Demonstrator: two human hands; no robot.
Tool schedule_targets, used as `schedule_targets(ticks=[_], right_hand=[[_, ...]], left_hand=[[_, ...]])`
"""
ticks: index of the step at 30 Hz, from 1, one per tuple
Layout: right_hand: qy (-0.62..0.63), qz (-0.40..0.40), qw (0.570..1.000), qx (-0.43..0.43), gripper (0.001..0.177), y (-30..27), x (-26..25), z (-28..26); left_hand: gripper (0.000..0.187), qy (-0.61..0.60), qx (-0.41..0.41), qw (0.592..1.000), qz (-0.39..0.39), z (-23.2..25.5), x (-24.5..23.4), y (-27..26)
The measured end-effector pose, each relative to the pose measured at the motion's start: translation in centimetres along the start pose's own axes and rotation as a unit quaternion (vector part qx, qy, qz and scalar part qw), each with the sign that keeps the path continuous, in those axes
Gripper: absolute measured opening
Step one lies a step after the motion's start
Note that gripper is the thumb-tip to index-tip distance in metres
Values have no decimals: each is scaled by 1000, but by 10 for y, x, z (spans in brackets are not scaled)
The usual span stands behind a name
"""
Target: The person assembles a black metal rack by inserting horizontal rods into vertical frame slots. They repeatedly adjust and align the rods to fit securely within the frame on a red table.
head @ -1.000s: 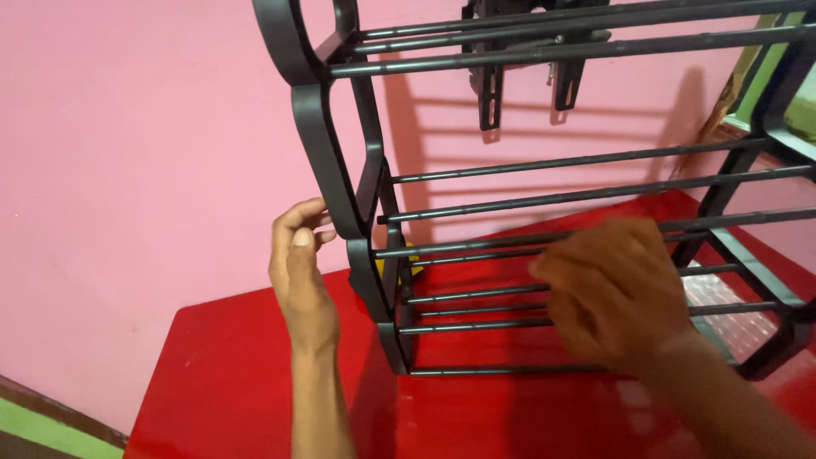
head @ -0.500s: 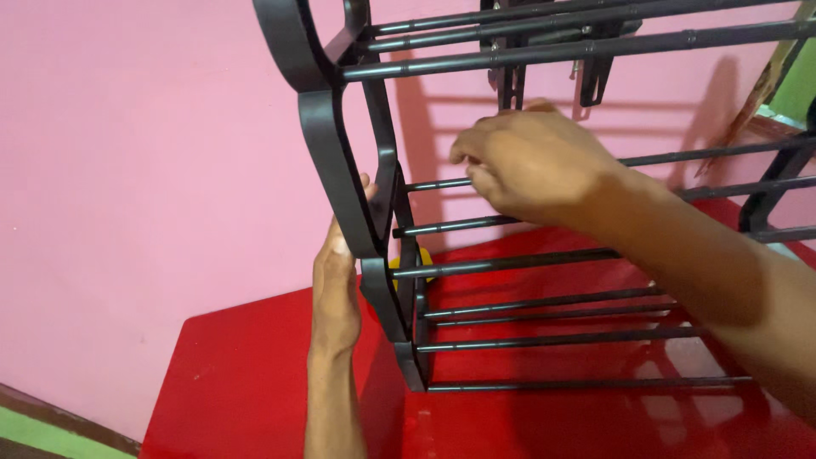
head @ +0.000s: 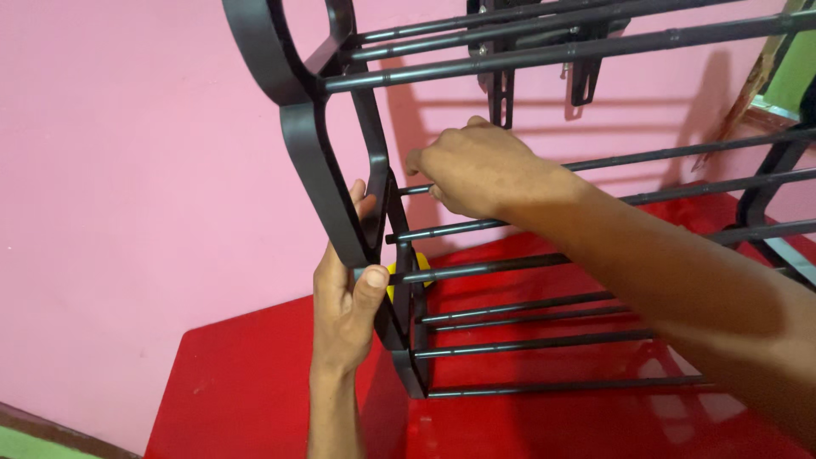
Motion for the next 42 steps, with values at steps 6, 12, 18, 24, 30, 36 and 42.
schedule_targets(ticks=[6, 12, 18, 24, 30, 36, 42], right_hand=[[-12, -29, 999, 14, 34, -1, 3, 1], [16, -14, 999, 33, 30, -4, -4, 1], [49, 11, 998, 27, 23, -9, -7, 3], [17, 1, 1000, 11, 28, -8, -5, 2], [-23, -6, 1000, -10, 43, -7, -2, -3], [-7, 40, 998, -47, 49, -10, -2, -1], [3, 30, 999, -24, 46, -9, -2, 0]], left_hand=[[107, 9, -8, 1000, 3, -6, 0, 1], [109, 20, -8, 1000, -1, -6, -5, 2], [109, 35, -16, 999, 6, -4, -2, 2], [109, 67, -18, 997, 16, -3, -3, 3], [104, -16, -10, 1000, 4, -8, -6, -1], [72, -73, -133, 987, 50, -34, -20, 35], [45, -77, -225, 971, 36, -56, -12, 85]])
Point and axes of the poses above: each hand's wrist, its own y-axis towards the middle knuckle, its own x-axis out of the palm, z = x × y, the point moved 3 cm from there along y, towards the middle knuckle, and after that the axes turned 3 degrees about -y, right-handed, at the moved point
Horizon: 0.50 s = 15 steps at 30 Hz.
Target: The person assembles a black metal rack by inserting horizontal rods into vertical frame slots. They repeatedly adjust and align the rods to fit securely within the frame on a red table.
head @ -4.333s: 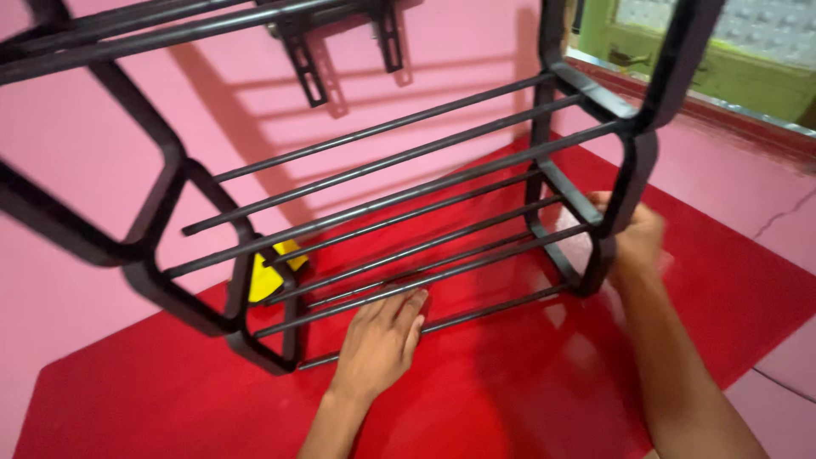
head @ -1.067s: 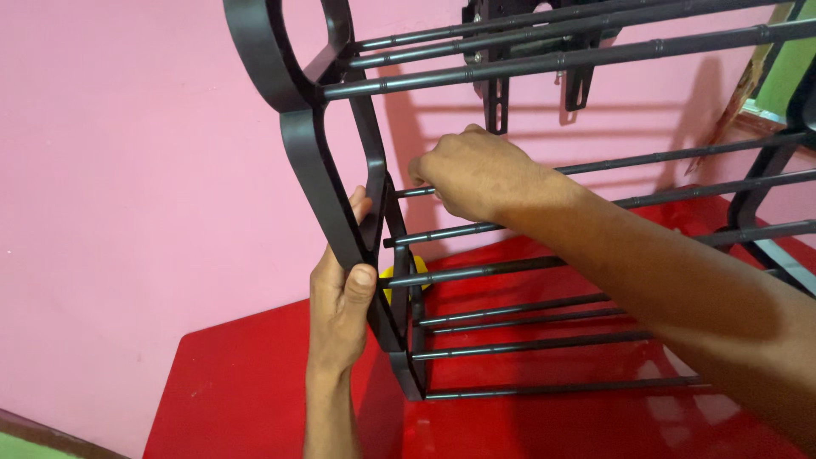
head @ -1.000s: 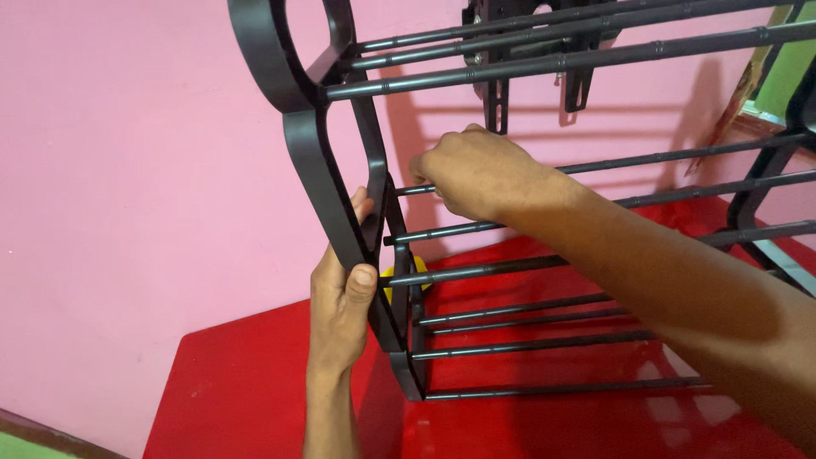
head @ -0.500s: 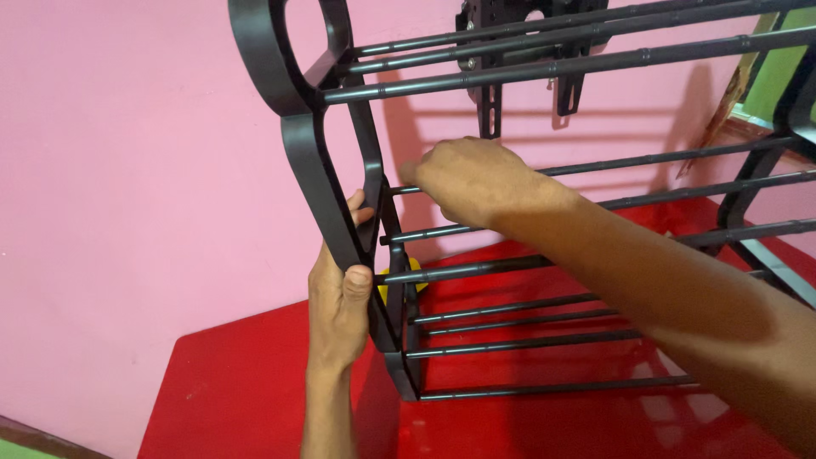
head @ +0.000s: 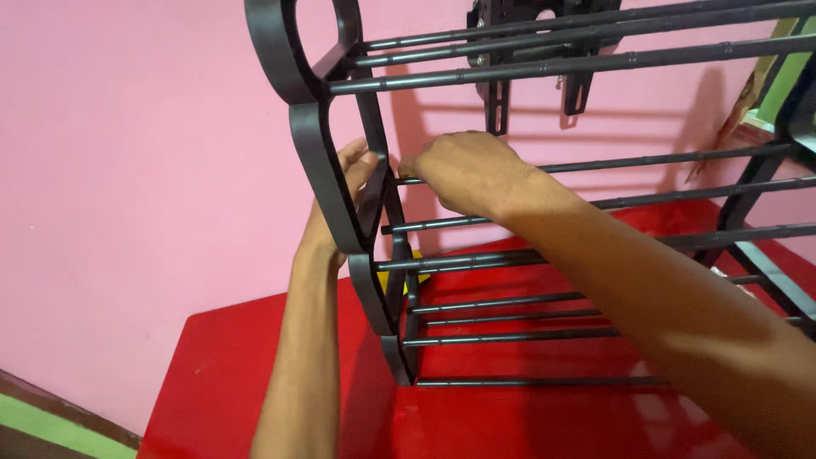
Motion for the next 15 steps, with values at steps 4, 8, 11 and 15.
schedule_targets(ticks=[4, 8, 11, 15], right_hand=[[-4, -5, 1000, 8, 54, 0, 0, 0], [6, -7, 1000, 14, 56, -1, 0, 3], [5, -23, 1000, 18, 54, 1, 0, 3], [15, -11, 1000, 3, 55, -1, -2, 2]], left_hand=[[36, -44, -19, 997, -60, -13, 2, 11], [30, -51, 67, 993, -85, -25, 5, 21], [28, -57, 55, 994, -79, -32, 2, 28], [31, -30, 53, 996, -68, -36, 0, 33]])
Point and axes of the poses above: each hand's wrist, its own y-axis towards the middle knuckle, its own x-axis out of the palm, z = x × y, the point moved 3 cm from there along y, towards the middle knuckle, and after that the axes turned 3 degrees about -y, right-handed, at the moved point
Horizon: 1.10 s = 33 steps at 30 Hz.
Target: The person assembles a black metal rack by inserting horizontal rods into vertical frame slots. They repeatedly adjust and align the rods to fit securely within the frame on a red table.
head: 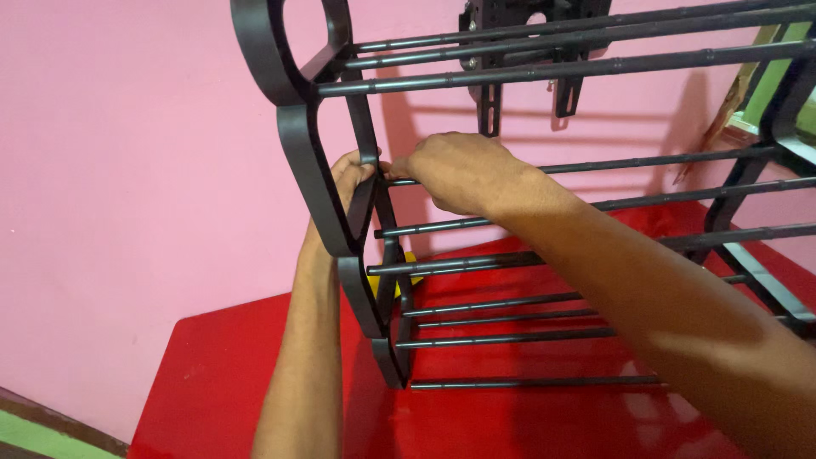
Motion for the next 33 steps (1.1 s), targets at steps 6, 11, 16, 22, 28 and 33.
schedule_targets(ticks=[6, 11, 16, 22, 28, 33], right_hand=[[-21, -54, 998, 19, 68, -1, -3, -2], [-59, -68, 996, 9, 72, 1, -6, -5], [-58, -80, 995, 17, 79, 0, -7, -6], [-51, -72, 996, 17, 79, -1, -9, -6], [-34, -58, 998, 12, 76, -1, -10, -6], [-36, -83, 995, 42, 81, 3, -6, -3]], left_hand=[[34, 14, -12, 1000, -6, 3, -1, -1], [37, 31, 1, 999, -15, 11, 1, -3], [40, 55, -17, 998, 4, 14, 3, -7], [39, 44, -7, 999, -16, 13, 4, -6], [37, 61, -7, 998, -3, 14, 3, -7], [41, 68, -22, 997, 4, 16, 4, -7]])
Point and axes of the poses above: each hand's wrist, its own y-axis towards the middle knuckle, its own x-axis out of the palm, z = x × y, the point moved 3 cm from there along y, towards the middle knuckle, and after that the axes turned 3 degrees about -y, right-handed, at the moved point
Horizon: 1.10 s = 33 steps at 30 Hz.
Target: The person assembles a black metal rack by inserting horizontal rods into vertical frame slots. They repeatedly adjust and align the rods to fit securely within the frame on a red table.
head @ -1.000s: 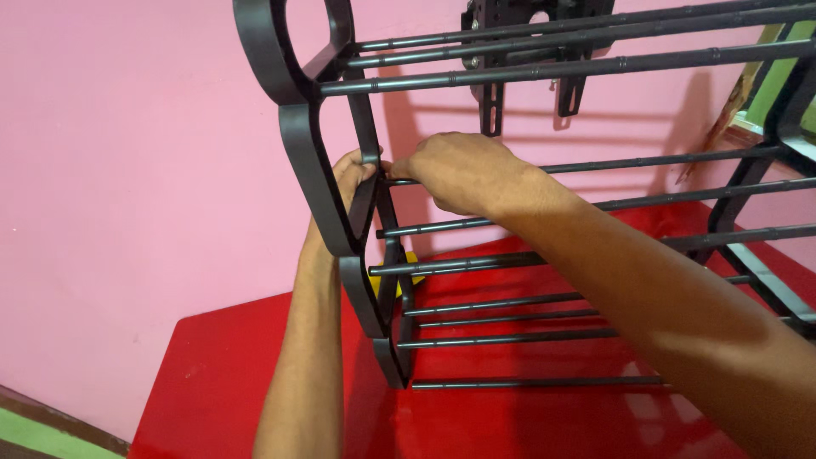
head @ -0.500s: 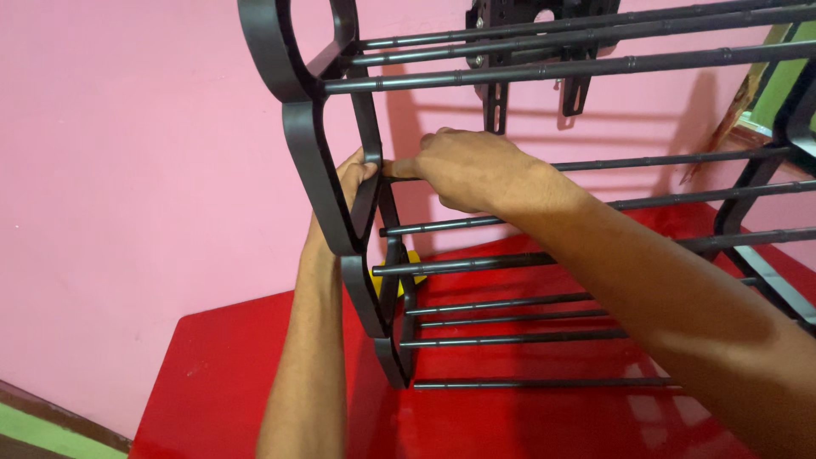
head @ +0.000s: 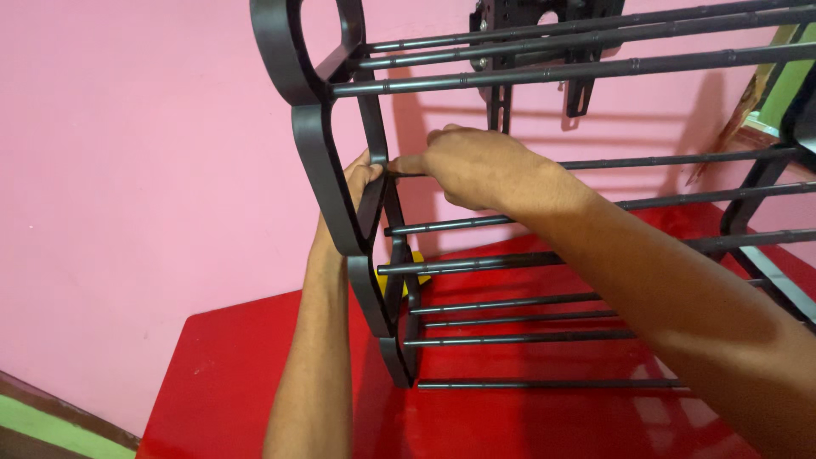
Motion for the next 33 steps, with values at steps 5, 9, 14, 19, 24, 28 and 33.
schedule_targets(ticks=[5, 9, 14, 19, 24, 28, 33], right_hand=[[15, 44, 999, -23, 82, 2, 0, 4], [6, 42, 999, -27, 74, -2, 0, 3], [-2, 33, 999, -21, 77, -7, 1, 2], [0, 49, 999, -22, 74, -4, 0, 2], [5, 45, 999, -16, 75, -4, 1, 1], [-1, 70, 997, -27, 68, -8, 3, 0], [30, 100, 994, -33, 53, -10, 4, 4]], left_hand=[[39, -34, 3, 999, -18, -3, -1, 4], [44, -24, 18, 999, -13, -9, -3, 3], [50, -49, 7, 999, 4, -15, -4, 5], [50, -63, 29, 997, -21, -19, -3, 9], [44, -64, 13, 997, -30, -20, -6, 7], [42, -67, -15, 998, -15, -10, -2, 2], [39, -77, -69, 995, 11, 12, -2, -15]])
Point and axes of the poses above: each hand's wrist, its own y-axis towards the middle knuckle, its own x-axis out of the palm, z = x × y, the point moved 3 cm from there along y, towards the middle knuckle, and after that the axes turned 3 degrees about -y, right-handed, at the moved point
